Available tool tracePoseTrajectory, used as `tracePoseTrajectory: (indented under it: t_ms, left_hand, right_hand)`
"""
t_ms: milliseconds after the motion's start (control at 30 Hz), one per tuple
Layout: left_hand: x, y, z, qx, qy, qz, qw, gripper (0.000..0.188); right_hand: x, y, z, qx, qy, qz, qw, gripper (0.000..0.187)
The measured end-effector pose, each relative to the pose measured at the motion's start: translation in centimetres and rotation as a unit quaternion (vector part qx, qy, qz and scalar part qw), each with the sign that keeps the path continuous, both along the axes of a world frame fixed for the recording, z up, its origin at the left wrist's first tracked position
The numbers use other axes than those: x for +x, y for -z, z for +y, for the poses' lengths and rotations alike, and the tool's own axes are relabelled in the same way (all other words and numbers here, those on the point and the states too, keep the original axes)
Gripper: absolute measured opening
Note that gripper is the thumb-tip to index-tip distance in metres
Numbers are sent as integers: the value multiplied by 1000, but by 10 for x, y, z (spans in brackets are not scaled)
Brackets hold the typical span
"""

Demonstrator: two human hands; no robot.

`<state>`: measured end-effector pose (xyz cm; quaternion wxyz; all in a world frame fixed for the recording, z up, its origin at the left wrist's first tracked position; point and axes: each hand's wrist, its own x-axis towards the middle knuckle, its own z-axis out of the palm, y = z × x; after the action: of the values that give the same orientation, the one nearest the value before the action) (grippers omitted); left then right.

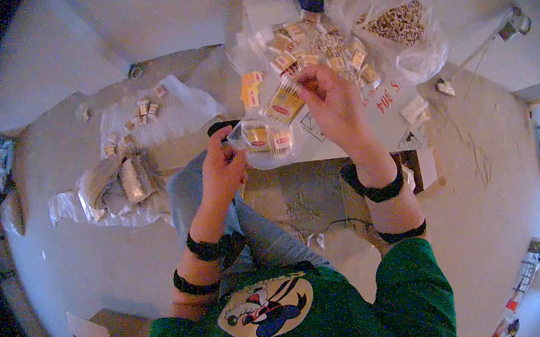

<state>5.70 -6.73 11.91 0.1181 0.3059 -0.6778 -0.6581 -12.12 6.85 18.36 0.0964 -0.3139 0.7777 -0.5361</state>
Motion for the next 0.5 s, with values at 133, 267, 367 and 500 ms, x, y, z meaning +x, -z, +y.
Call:
tracePoseTrajectory:
  t_ms: [133,267,367,500]
  left_hand:
    - [2,8,-3,-20,-1,-3,1000,47]
    - [1,0,0,-4,1,8,1000,48]
    - [2,4,-2,-2,1,14,1000,49]
    - [3,5,-1,4,-1,12,1000,49]
  right_hand:
    - [10,10,-4,16,-41,-9,999,16]
    - [12,10,-9,66,-72,-29,995,17]
    - [13,10,-15,68,-77,-26,994,17]
    - [13,10,-16,69,-71,22,995,15]
